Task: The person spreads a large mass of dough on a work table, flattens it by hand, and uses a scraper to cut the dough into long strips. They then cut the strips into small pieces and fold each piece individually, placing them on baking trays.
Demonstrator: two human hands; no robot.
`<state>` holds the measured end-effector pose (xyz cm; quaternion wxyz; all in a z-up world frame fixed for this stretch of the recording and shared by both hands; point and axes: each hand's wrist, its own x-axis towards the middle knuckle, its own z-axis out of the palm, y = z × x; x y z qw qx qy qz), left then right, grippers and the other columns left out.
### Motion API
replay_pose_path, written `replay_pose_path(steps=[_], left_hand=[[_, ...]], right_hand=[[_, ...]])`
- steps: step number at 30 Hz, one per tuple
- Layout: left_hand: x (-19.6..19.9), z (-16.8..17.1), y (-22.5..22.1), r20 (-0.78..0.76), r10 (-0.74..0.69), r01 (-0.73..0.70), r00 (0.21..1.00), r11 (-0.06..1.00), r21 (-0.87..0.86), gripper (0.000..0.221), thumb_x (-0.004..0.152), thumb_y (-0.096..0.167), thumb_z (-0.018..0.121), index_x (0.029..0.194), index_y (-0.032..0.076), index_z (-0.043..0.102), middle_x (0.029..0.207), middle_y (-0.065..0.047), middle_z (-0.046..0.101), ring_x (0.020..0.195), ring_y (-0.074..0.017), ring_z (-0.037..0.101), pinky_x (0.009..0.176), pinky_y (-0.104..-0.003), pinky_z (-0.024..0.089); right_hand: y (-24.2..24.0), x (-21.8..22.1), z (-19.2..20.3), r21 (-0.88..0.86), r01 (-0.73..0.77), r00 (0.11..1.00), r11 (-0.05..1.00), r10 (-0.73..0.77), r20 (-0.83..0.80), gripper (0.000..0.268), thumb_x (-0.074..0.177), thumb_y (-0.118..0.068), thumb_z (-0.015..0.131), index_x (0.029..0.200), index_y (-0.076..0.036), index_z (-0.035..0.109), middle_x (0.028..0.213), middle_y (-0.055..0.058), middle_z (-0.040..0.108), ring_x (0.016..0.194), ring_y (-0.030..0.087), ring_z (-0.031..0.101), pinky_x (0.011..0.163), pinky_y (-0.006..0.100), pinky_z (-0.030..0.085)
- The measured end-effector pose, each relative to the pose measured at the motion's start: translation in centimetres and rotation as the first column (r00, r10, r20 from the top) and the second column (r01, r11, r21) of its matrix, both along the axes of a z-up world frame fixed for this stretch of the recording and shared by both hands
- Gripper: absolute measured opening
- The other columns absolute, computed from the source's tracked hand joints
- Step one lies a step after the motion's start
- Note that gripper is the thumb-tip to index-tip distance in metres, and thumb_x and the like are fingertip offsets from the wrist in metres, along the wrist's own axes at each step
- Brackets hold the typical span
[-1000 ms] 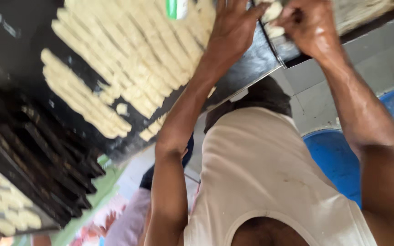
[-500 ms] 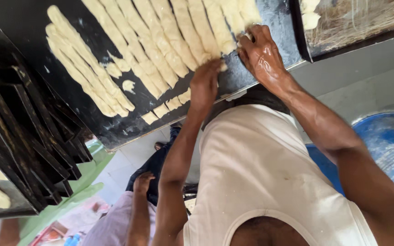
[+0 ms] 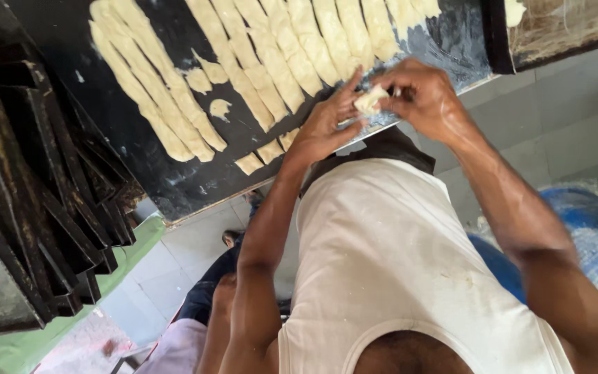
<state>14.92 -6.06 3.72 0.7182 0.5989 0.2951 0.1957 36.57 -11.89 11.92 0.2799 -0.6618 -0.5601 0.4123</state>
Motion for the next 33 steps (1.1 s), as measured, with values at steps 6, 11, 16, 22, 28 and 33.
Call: replay_pose_path(steps=[6, 11, 16, 22, 28, 33], left_hand=[[0.3, -1.1, 0.0, 0.133, 0.105, -0.036, 0.986, 0.897, -0.440, 0.038, 0.103, 0.006, 0.060, 0.141, 0.004, 0.064, 0.122, -0.014, 0.073, 0.104, -0.0180, 0.075, 0.097, -0.037, 0.062], [1.2, 1.3, -1.4, 0.022, 0.084, -0.062, 0.996, 0.871, -0.486, 0.029, 0.103, 0.007, 0.056, 0.131, 0.007, 0.065, 0.128, 0.002, 0.068, 0.106, -0.0173, 0.074, 0.095, -0.038, 0.063], [3.1, 2.6, -1.9, 0.263, 0.032, 0.016, 0.964, 0.984, -0.178, 0.027, 0.101, -0.002, 0.069, 0.127, 0.006, 0.065, 0.131, -0.005, 0.060, 0.118, -0.0178, 0.065, 0.100, -0.034, 0.057], [7.9, 0.2, -1.7, -0.109, 0.016, -0.012, 0.994, 0.999, 0.038, 0.037, 0.100, 0.008, 0.077, 0.136, 0.003, 0.072, 0.118, -0.009, 0.076, 0.100, -0.0160, 0.071, 0.084, -0.032, 0.060], [11.9, 1.0, -1.6, -0.040, -0.068, 0.033, 0.997, 0.820, -0.571, 0.036, 0.109, 0.014, 0.063, 0.143, 0.002, 0.064, 0.125, -0.013, 0.073, 0.110, -0.0186, 0.072, 0.097, -0.034, 0.061], [16.5, 3.6, -2.2, 0.078, -0.191, 0.204, 0.978, 0.955, -0.217, 0.035, 0.107, 0.000, 0.059, 0.142, 0.004, 0.062, 0.150, -0.009, 0.055, 0.134, -0.0205, 0.055, 0.110, -0.035, 0.053]], right_hand=[[-3.4, -3.4, 1.9, 0.382, -0.278, 0.900, 0.882, 0.100, 0.424, 0.039, 0.084, 0.005, 0.078, 0.123, 0.006, 0.072, 0.120, 0.019, 0.065, 0.110, 0.036, 0.061, 0.090, 0.041, 0.055], [-4.2, -2.0, -0.6, 0.458, -0.175, 0.925, 0.872, -0.013, 0.379, 0.019, 0.087, -0.003, 0.087, 0.095, -0.001, 0.069, 0.110, 0.010, 0.065, 0.105, 0.032, 0.061, 0.090, 0.042, 0.054], [-3.5, 2.5, -1.6, -0.190, 0.219, 0.747, 0.957, -0.290, -0.599, 0.023, 0.082, -0.003, 0.080, 0.099, -0.012, 0.069, 0.109, -0.001, 0.070, 0.089, 0.019, 0.063, 0.083, 0.029, 0.055], [-4.7, 5.9, 0.2, 0.370, -0.093, 0.976, 0.925, 0.010, 0.219, 0.024, 0.090, 0.001, 0.081, 0.113, -0.002, 0.076, 0.115, 0.008, 0.069, 0.107, 0.029, 0.066, 0.095, 0.039, 0.054], [-7.0, 8.5, 0.7, 0.429, -0.089, 0.955, 0.899, -0.046, 0.294, 0.032, 0.087, 0.003, 0.082, 0.117, -0.003, 0.074, 0.128, 0.012, 0.067, 0.120, 0.030, 0.062, 0.099, 0.041, 0.055], [-7.8, 13.5, -1.3, 0.117, 0.338, 0.932, 0.934, -0.314, -0.181, 0.031, 0.089, -0.002, 0.083, 0.116, -0.003, 0.068, 0.119, 0.009, 0.070, 0.109, 0.021, 0.071, 0.091, 0.033, 0.061]])
